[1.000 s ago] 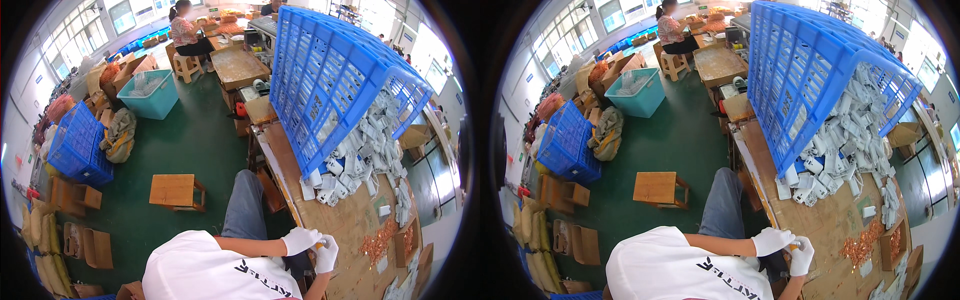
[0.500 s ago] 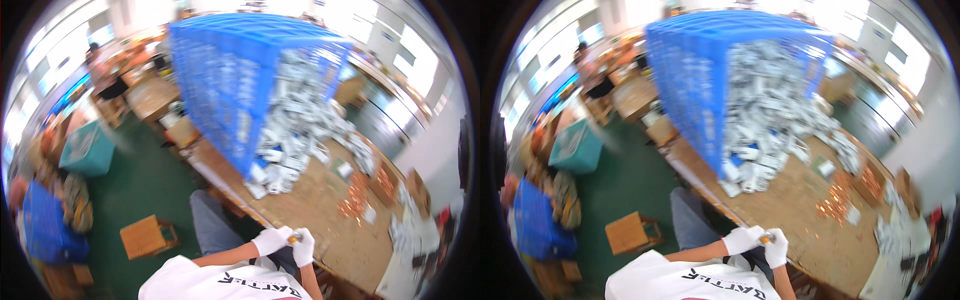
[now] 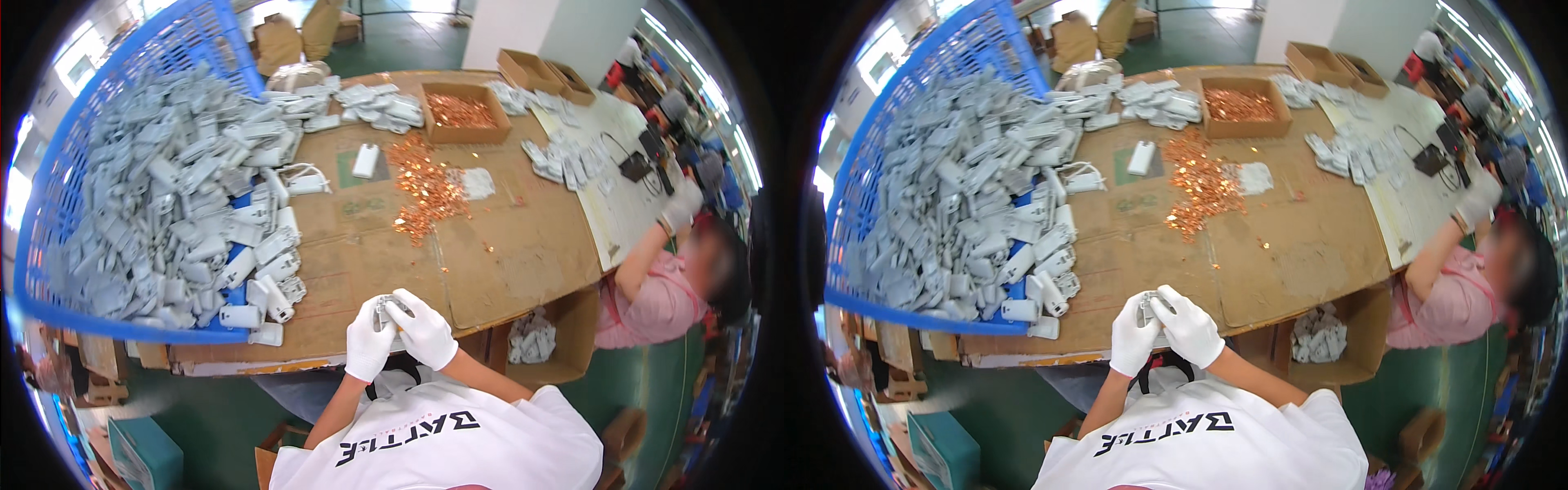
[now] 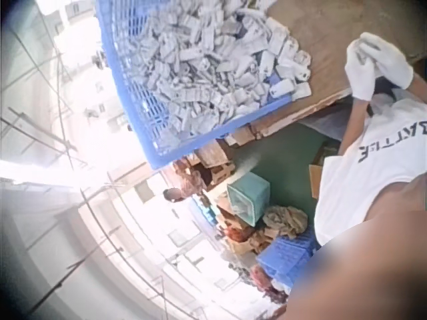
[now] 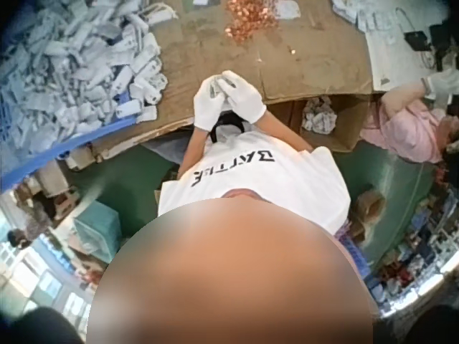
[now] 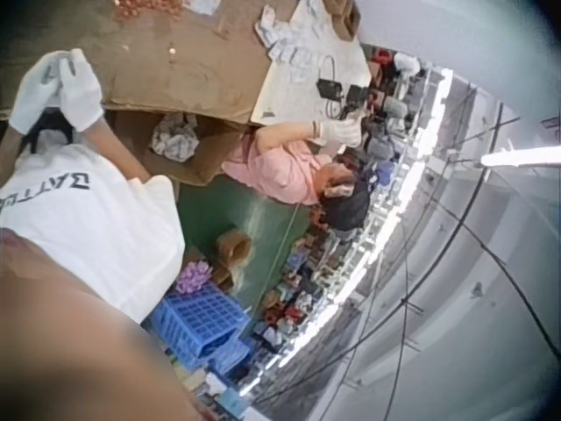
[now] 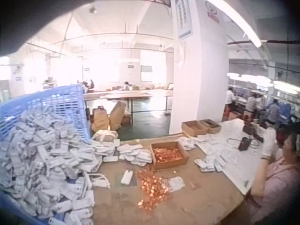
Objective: The person picks up a white plastic housing and a copper contact, fits the contact into the housing by hand, and places the assembled unit into a cardboard box. This process is repeated with additional housings and contacts throughout the video.
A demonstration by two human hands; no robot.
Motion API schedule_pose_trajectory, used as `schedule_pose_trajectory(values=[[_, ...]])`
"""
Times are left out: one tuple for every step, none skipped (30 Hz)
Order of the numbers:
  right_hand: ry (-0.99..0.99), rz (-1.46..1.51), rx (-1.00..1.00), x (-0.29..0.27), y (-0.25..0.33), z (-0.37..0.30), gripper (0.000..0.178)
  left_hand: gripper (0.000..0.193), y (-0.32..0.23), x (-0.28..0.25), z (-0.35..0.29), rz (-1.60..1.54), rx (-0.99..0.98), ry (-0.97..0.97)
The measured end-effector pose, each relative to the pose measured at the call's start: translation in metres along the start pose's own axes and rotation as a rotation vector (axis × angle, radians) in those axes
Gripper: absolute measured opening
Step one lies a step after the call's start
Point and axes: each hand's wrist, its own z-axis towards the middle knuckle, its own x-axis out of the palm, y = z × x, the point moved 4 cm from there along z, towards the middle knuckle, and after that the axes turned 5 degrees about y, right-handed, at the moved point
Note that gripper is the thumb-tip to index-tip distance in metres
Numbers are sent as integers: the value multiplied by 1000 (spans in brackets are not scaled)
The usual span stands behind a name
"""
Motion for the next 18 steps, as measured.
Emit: schedule_pose_trajectory(values=[[23, -8, -26, -3, -3, 0, 49, 36, 0, 5, 2, 0, -13, 31], [38, -29, -40, -6, -6, 1, 49, 36, -2, 8, 4, 32, 22, 18], [41, -34, -16, -10, -11, 3, 49, 35, -4, 10, 6, 62, 59, 1], [65, -25, -55, -13, -14, 4, 48, 36, -3, 12, 8, 85, 36, 11], [89, -15, -96, -15, -17, 5, 48, 36, -4, 13, 9, 84, 26, 20], [95, -13, -87, -18, -20, 6, 48, 36, -8, 15, 10, 101, 27, 36], [122, -12, -112, -20, -23, 5, 48, 36, -9, 16, 12, 116, 27, 52], [148, -11, -139, -20, -25, 6, 48, 36, -10, 15, 14, 114, 18, 57], [155, -8, -133, -21, -30, 8, 48, 35, -11, 15, 17, 103, 25, 75], [181, -6, -184, -20, -33, 10, 48, 35, -11, 15, 20, 90, 31, 91], [207, -2, -237, -18, -34, 11, 49, 35, -9, 15, 22, 86, 22, 92], [216, 1, -233, -15, -34, 13, 49, 36, -8, 13, 25, 99, 23, 90], [222, 13, -203, -12, -33, 13, 50, 36, -6, 12, 27, 110, 23, 86], [228, 24, -174, -10, -34, 14, 51, 36, -5, 12, 28, 105, 13, 84], [237, 27, -172, -8, -35, 15, 51, 36, -5, 10, 30, 110, 20, 78], [214, 13, -182, -6, -35, 16, 50, 36, -6, 9, 31, 119, 27, 72], [189, -2, -191, -6, -34, 17, 49, 36, -8, 9, 31, 119, 21, 70], [192, 2, -190, -5, -32, 17, 49, 36, -11, 8, 30, 118, 19, 57]])
